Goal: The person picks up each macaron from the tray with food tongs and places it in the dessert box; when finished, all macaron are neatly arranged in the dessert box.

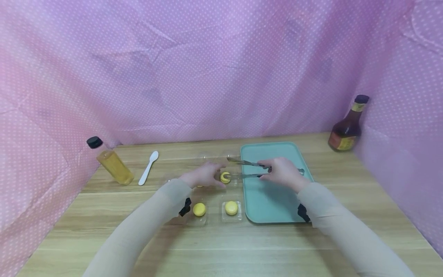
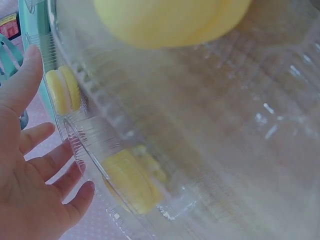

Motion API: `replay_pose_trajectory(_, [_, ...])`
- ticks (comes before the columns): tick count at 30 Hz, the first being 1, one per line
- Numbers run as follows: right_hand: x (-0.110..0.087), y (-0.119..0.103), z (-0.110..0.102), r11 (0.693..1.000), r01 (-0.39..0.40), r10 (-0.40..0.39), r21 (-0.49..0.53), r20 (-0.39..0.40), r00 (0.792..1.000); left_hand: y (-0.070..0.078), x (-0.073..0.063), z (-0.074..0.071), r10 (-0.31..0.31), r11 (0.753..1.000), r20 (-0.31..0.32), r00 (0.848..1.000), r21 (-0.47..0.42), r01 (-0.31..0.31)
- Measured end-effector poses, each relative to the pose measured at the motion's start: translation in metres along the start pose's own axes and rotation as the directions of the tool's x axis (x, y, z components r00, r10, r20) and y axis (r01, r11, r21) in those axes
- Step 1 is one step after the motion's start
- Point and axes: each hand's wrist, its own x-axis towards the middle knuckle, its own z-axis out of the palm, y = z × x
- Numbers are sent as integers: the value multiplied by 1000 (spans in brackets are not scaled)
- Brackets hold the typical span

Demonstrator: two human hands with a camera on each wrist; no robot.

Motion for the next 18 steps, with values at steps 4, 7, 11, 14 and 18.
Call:
replay_pose_trajectory(4, [-1, 6, -1, 999, -18, 18, 48, 0, 1000, 1, 1, -1, 2, 999, 3, 1000, 43, -2])
replay_pose_trajectory(7, [-2, 9, -1, 997, -36, 36, 69, 1, 999, 0, 1, -2, 12, 999, 8, 1000, 42, -12])
replay_pose_trajectory(11, [-5, 10, -3, 993, -78, 77, 84, 10, 997, -1, -1, -4, 19, 1000, -10, 1000, 21, -19])
replay_pose_trajectory(14, [-8, 11, -6, 989, -101, 100, 112, 11, 995, -2, -4, -9, 13, 1000, -52, 999, 9, -13])
replay_pose_trajectory(18, [-11, 14, -11, 983, -97, 100, 158, -6, 995, -6, -10, -17, -6, 1000, -97, 995, -24, 4])
